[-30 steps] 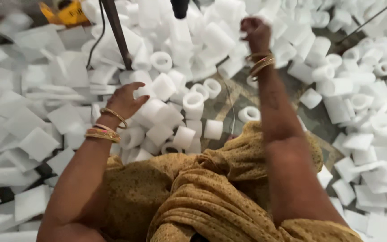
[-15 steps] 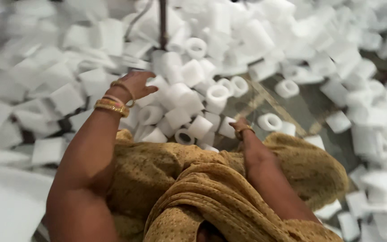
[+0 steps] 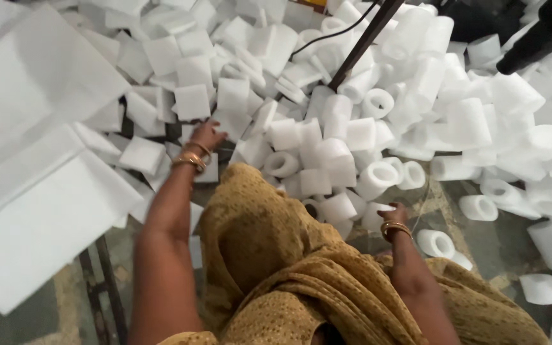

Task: The person picks up white foam blocks and presses them into a stationary vertical drill or rotary tool to hollow them out or create indentations.

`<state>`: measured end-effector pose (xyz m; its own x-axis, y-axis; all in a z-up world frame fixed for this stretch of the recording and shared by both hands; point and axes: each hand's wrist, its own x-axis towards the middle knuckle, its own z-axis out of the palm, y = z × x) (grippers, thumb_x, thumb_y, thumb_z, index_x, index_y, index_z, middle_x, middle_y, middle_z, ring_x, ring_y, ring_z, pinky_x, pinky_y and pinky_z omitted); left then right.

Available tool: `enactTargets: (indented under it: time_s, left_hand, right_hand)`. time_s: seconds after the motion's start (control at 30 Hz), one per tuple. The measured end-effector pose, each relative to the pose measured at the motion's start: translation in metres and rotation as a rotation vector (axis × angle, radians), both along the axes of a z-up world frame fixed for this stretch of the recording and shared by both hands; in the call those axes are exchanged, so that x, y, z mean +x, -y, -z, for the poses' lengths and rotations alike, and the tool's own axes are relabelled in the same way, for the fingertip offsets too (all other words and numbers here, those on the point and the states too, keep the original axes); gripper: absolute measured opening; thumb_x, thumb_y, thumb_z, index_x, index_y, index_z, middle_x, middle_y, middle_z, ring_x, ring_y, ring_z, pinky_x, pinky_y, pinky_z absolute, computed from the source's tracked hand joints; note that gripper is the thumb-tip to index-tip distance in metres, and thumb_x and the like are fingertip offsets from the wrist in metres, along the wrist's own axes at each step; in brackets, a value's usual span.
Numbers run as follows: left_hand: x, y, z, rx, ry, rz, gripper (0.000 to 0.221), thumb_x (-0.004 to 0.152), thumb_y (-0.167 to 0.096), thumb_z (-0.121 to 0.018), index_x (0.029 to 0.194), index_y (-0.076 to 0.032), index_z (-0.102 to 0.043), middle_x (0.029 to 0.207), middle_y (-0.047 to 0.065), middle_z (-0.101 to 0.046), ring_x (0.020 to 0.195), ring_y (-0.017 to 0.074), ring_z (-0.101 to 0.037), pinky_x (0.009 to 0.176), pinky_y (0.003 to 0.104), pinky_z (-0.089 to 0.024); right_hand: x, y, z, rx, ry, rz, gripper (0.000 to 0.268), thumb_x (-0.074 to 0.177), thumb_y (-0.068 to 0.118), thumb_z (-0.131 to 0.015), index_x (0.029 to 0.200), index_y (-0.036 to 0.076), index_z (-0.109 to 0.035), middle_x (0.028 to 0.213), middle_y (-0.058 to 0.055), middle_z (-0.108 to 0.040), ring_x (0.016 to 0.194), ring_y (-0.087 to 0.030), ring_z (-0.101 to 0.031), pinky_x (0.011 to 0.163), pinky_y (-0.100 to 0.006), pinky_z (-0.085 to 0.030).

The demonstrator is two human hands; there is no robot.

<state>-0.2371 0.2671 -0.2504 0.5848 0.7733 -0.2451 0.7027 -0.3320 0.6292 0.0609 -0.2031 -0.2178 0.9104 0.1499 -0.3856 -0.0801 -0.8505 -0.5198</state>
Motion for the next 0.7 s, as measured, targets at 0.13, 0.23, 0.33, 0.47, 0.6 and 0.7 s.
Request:
enactTargets:
  time_s: [0.13,0.23,0.33,0.47,0.6,0.7]
  left_hand:
    - [0.051,0.039,0.037,0.036,0.226,-0.044,0.085,0.073,-0.035,-0.09,0.145,-0.01,-0.052,0.143,0.021,-0.057,0.131,0.0377,-0.055,0.11,0.043,-0.046]
    - [0.097,0.059,0.054,0.081,0.099,-0.018,0.092,0.071,-0.031,-0.09,0.149,-0.014,-0.044,0.145,0.017,-0.051,0.133,0.0372,-0.05,0.108,0.046,-0.044]
    - [0.118,0.069,0.058,0.096,-0.008,-0.037,0.078,0.076,-0.028,-0.084,0.144,-0.018,-0.048,0.142,0.012,-0.054,0.132,0.035,-0.05,0.102,0.052,-0.045]
    - [0.113,0.071,0.032,0.07,0.159,-0.135,0.048,0.089,-0.029,-0.073,0.134,-0.015,-0.061,0.131,0.016,-0.065,0.119,0.0383,-0.062,0.099,0.048,-0.051]
    - [0.093,0.057,-0.005,0.112,0.428,-0.281,0.033,0.096,-0.013,-0.061,0.127,-0.003,-0.062,0.119,0.023,-0.069,0.11,0.0432,-0.066,0.096,0.049,-0.053]
    - [0.085,0.043,-0.025,0.099,0.401,-0.198,0.04,0.095,-0.005,-0.06,0.134,-0.004,-0.049,0.116,0.024,-0.069,0.102,0.0387,-0.069,0.085,0.045,-0.058]
  right_hand:
    - [0.001,-0.005,-0.008,0.013,0.118,-0.061,0.066,0.071,0.005,-0.09,0.132,0.003,-0.062,0.122,-0.023,-0.07,0.104,-0.035,-0.072,0.087,-0.046,-0.06]
    - [-0.001,-0.005,-0.018,-0.035,0.095,-0.121,0.068,0.074,0.009,-0.088,0.135,0.004,-0.059,0.12,-0.024,-0.07,0.102,-0.036,-0.071,0.086,-0.048,-0.06]
    - [-0.005,-0.007,-0.019,-0.098,0.186,-0.214,0.066,0.072,0.011,-0.091,0.131,0.004,-0.061,0.121,-0.024,-0.069,0.105,-0.037,-0.069,0.088,-0.049,-0.057]
    - [0.003,0.004,-0.004,-0.043,0.131,-0.166,0.068,0.074,0.013,-0.088,0.137,0.01,-0.06,0.118,-0.022,-0.071,0.102,-0.035,-0.071,0.089,-0.047,-0.058]
    - [0.023,0.013,0.013,0.204,0.311,-0.307,0.069,0.07,0.013,-0.085,0.134,0.012,-0.058,0.119,-0.017,-0.066,0.102,-0.031,-0.067,0.084,-0.044,-0.058]
    - [0.034,0.002,0.017,0.245,0.264,-0.27,0.079,0.071,0.019,-0.089,0.139,0.01,-0.049,0.097,-0.01,-0.063,0.085,-0.024,-0.061,0.073,-0.04,-0.055]
